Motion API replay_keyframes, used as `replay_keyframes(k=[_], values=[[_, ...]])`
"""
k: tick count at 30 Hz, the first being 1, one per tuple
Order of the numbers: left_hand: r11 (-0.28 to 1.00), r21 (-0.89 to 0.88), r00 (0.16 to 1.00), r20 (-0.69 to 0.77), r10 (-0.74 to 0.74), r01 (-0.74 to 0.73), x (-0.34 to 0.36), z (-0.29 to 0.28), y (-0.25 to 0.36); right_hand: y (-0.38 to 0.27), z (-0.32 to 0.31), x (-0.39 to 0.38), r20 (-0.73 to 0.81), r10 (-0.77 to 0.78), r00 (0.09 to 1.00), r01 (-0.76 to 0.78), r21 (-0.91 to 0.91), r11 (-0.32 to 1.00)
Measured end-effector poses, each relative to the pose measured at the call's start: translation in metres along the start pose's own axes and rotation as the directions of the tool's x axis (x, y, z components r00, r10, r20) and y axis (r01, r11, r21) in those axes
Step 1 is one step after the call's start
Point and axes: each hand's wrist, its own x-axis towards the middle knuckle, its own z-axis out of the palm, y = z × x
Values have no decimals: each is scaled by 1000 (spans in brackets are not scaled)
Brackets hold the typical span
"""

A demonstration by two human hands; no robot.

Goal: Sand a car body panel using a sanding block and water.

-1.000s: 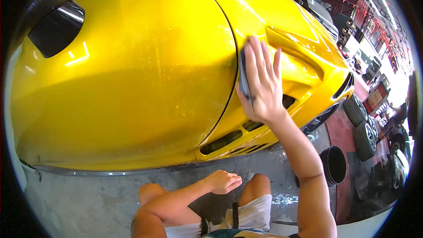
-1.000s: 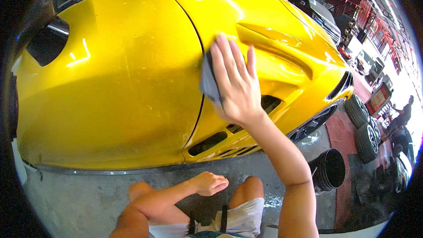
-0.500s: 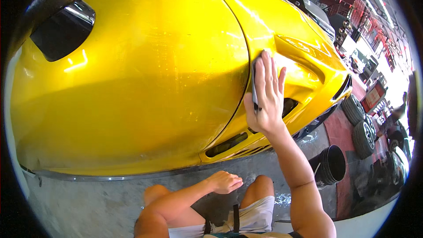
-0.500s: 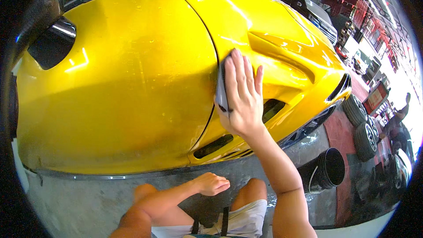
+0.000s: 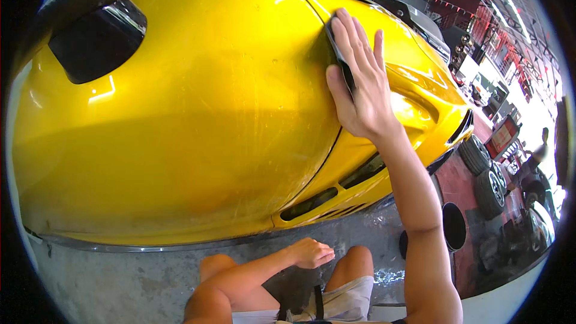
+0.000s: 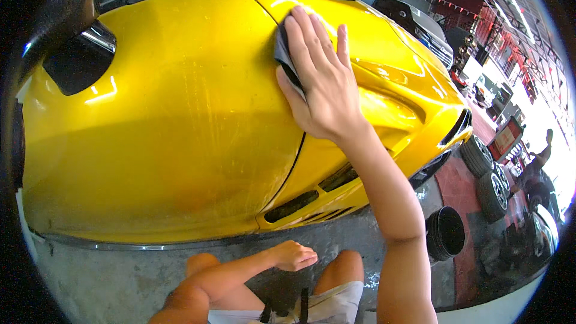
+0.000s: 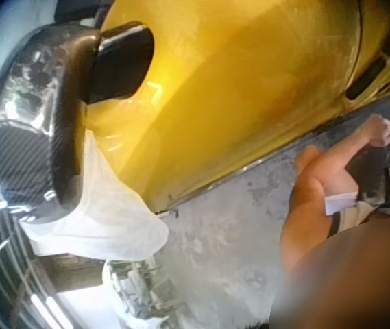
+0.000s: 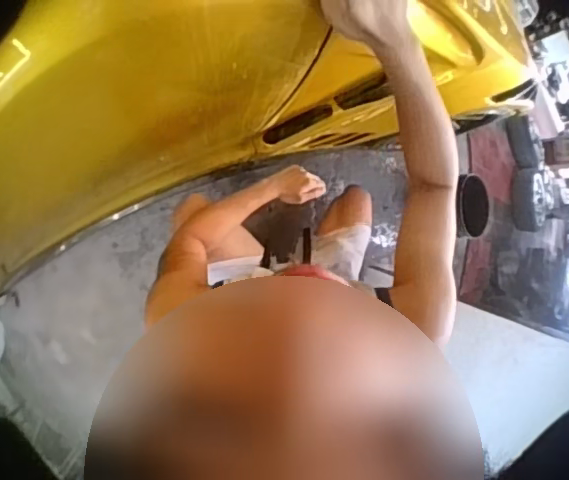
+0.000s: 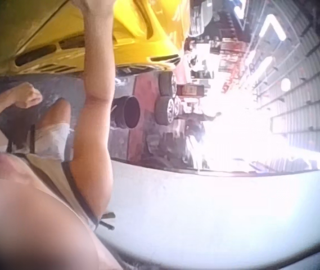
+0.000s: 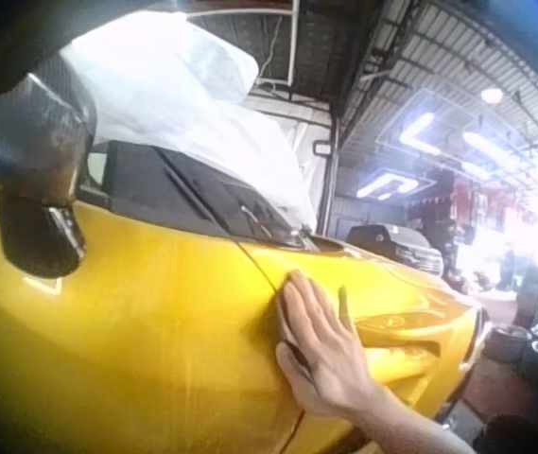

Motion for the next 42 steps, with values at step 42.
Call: replay_keyframes(k=[42], values=[[999, -18, 996, 81, -32, 33, 5, 2, -6, 26, -9, 28, 73, -165, 984, 124, 396, 910]])
